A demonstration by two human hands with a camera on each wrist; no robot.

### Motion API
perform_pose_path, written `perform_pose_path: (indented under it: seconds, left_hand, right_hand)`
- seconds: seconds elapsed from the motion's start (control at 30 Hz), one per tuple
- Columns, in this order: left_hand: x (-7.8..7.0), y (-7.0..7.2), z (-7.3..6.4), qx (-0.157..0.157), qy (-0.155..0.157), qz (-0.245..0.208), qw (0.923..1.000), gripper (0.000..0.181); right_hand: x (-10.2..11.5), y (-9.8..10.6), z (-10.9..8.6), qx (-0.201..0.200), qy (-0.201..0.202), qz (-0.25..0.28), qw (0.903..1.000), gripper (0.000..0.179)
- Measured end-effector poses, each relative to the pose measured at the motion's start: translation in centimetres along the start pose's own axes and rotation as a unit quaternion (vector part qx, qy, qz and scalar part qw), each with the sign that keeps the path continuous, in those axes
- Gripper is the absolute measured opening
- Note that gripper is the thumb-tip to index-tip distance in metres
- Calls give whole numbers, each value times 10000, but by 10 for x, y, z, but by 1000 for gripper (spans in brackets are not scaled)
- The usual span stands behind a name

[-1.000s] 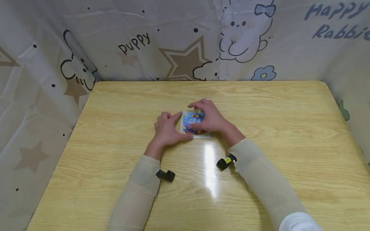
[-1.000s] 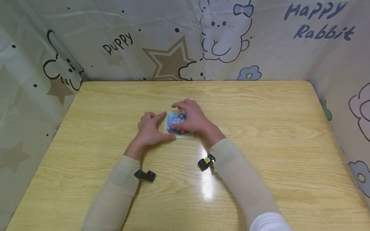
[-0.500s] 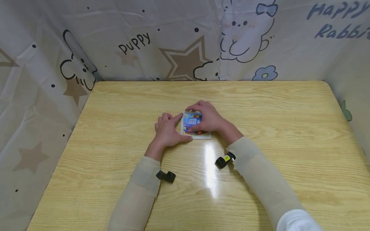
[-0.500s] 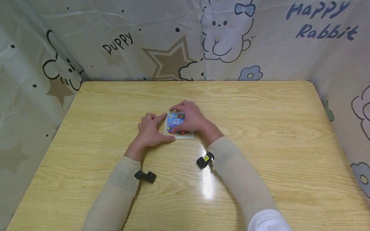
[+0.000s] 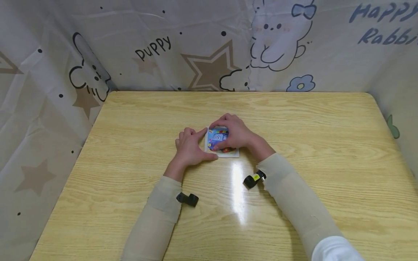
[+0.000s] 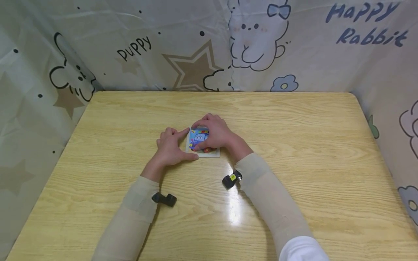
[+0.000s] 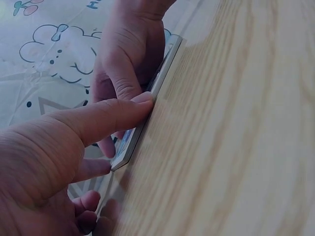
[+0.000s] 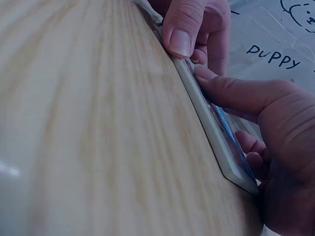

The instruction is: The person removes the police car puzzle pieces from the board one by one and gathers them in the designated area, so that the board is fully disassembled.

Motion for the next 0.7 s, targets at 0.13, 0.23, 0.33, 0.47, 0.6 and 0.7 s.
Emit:
perform_pose_path:
  seconds: [0.13, 0.23, 0.33, 0.47, 0.6, 0.7]
  left_hand:
    - [0, -1, 0, -23, -19, -40, 10000, 108]
    - [1, -2, 1, -24, -18, -44, 10000, 108]
    - [3, -4, 1, -18, -9, -48, 10000, 109]
    - [2, -3, 1, -4, 18, -68, 10000, 109]
    - [1, -2, 1, -9, 24, -72, 10000, 108]
    - [1, -2, 0, -15, 29, -84, 10000, 108]
  right_hand:
    - [-1, 0, 1, 79, -12, -60, 10000, 67]
    - [0, 1, 1, 139, -28, -96, 9999, 66]
    - [1, 1, 1, 207, -4, -144, 9997, 60]
    - [1, 2, 3, 293, 63, -240, 9993, 48]
    - [1, 1, 5, 337, 50, -244, 9991, 44]
    - [1, 1, 6, 338, 8, -232, 9992, 44]
Point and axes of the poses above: each hand's wrist, its own z-axis towards the middle knuckle, its own y-axis out of the back of the hand, x = y × z, the point moved 5 cm from there along z, towards the middle knuckle, and after that the axes turned 3 degrees about -x, right-handed, at the moved point
